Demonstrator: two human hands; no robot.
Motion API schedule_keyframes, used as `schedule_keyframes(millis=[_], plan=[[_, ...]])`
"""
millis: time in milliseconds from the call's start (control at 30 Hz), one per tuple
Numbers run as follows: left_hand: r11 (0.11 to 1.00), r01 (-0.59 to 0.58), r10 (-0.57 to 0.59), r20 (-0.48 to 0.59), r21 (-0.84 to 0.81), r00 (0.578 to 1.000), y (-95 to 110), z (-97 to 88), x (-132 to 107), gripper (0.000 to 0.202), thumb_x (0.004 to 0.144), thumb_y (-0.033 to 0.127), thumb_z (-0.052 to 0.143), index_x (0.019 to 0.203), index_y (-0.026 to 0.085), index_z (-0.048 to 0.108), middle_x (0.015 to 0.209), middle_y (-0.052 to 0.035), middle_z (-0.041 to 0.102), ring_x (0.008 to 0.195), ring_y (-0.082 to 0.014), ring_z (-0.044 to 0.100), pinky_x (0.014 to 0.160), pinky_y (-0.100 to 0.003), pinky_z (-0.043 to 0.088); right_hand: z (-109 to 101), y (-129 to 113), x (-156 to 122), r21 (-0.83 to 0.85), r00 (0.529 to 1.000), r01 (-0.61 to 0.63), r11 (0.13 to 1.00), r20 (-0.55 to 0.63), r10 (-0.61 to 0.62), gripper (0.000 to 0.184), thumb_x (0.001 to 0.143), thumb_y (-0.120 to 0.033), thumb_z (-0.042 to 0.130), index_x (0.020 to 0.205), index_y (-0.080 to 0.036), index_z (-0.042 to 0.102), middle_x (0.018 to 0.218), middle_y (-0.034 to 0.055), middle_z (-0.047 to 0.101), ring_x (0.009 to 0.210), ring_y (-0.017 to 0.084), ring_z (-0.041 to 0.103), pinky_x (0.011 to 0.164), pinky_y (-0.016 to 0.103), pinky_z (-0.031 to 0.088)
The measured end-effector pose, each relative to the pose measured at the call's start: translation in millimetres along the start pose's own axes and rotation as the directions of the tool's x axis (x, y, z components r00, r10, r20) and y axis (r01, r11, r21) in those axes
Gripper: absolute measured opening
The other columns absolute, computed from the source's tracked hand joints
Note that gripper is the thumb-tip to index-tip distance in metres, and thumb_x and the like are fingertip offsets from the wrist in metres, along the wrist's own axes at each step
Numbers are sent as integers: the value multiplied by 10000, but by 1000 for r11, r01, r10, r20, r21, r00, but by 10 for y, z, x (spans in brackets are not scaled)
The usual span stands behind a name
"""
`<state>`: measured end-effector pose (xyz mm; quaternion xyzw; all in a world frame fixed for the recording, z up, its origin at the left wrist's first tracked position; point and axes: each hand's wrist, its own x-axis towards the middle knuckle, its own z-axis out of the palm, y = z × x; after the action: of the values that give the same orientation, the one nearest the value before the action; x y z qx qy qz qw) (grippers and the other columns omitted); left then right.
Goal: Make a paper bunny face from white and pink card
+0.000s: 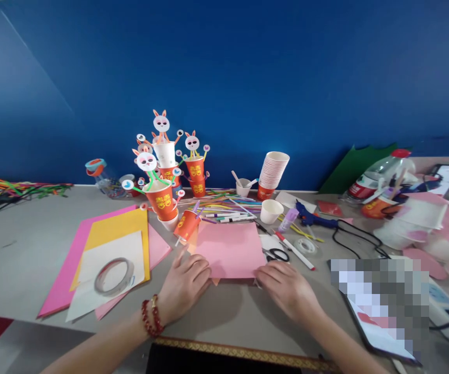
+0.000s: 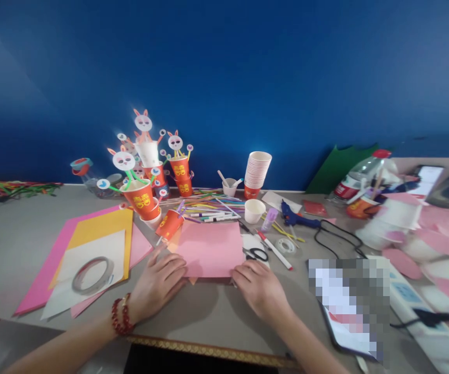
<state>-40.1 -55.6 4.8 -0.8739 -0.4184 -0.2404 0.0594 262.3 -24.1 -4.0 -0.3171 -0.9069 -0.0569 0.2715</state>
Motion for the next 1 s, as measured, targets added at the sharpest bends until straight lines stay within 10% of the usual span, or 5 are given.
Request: schedule_keyframes(millis=[733,1000], plan=[[992,-119,108,193,49,975,-167,78,-1,140,907,118,521,789,166,580,799,-34,583,820,-200,527,924,-420,472,-4,33,-87,-5,982,-38,999,182,38,194,940,-164,491,1009,-180,672,951,72,715,864,208,611,825,348,467],[989,-146,145,61,9,988,-248,38,-81,157,942,122,486,864,160,617,828,-45,620,885,-197,565,942,-403,470,-7,96,-175,-60,993,6,998,115,1,191,936,-133,491,945,-171,679,860,76,708,797,179,615,795,302,472]])
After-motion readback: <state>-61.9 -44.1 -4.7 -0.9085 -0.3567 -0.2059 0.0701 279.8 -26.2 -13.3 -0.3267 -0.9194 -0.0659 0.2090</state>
